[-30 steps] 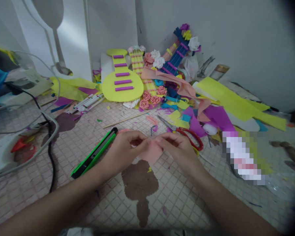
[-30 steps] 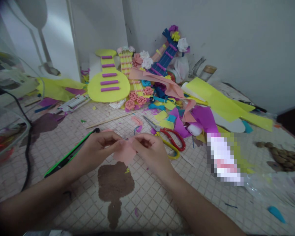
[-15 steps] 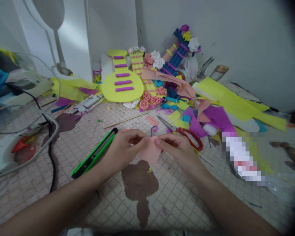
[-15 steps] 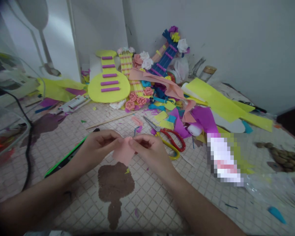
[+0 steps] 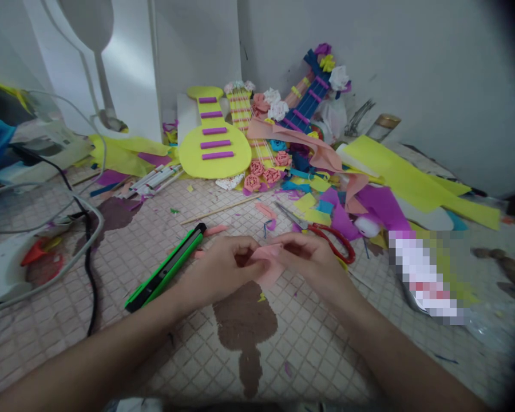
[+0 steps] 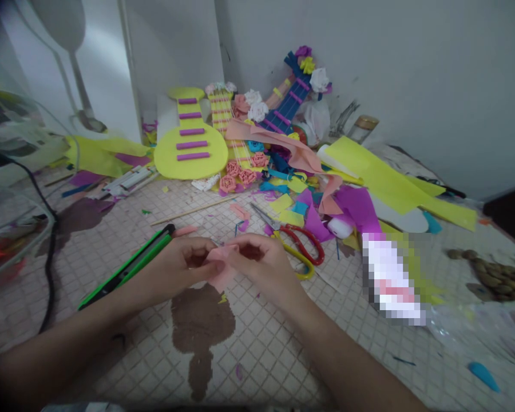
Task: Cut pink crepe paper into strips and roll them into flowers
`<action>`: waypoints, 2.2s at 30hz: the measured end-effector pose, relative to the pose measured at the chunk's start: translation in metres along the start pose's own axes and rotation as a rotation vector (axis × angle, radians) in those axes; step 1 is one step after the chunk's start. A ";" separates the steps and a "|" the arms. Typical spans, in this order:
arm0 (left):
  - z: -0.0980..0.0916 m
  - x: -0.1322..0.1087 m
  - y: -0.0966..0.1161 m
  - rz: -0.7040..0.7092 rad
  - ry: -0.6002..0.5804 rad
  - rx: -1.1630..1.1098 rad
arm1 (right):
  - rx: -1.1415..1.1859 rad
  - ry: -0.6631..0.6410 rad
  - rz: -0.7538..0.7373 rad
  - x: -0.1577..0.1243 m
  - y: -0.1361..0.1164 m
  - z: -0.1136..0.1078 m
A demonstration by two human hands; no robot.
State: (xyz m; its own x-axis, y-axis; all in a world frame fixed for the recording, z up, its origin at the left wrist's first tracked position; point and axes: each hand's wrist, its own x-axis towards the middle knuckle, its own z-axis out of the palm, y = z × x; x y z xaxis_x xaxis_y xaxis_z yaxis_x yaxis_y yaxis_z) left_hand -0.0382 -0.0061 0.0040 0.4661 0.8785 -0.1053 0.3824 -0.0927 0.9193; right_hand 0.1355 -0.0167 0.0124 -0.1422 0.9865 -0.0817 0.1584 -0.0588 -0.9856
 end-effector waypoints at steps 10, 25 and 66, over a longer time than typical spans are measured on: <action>-0.004 0.001 0.010 -0.025 0.078 -0.113 | 0.023 0.028 0.000 0.000 0.000 0.000; 0.000 -0.001 0.018 -0.017 0.020 -0.011 | 0.137 0.010 0.002 -0.002 0.006 0.004; 0.004 0.001 0.010 -0.027 0.124 -0.063 | -0.523 0.326 -0.493 -0.010 0.004 0.013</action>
State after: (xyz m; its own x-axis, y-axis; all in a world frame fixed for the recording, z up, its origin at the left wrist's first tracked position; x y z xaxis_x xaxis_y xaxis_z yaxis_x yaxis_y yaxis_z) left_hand -0.0307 -0.0079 0.0118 0.3527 0.9318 -0.0857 0.3409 -0.0426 0.9391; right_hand 0.1252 -0.0288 0.0070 -0.0345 0.8800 0.4737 0.6021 0.3966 -0.6930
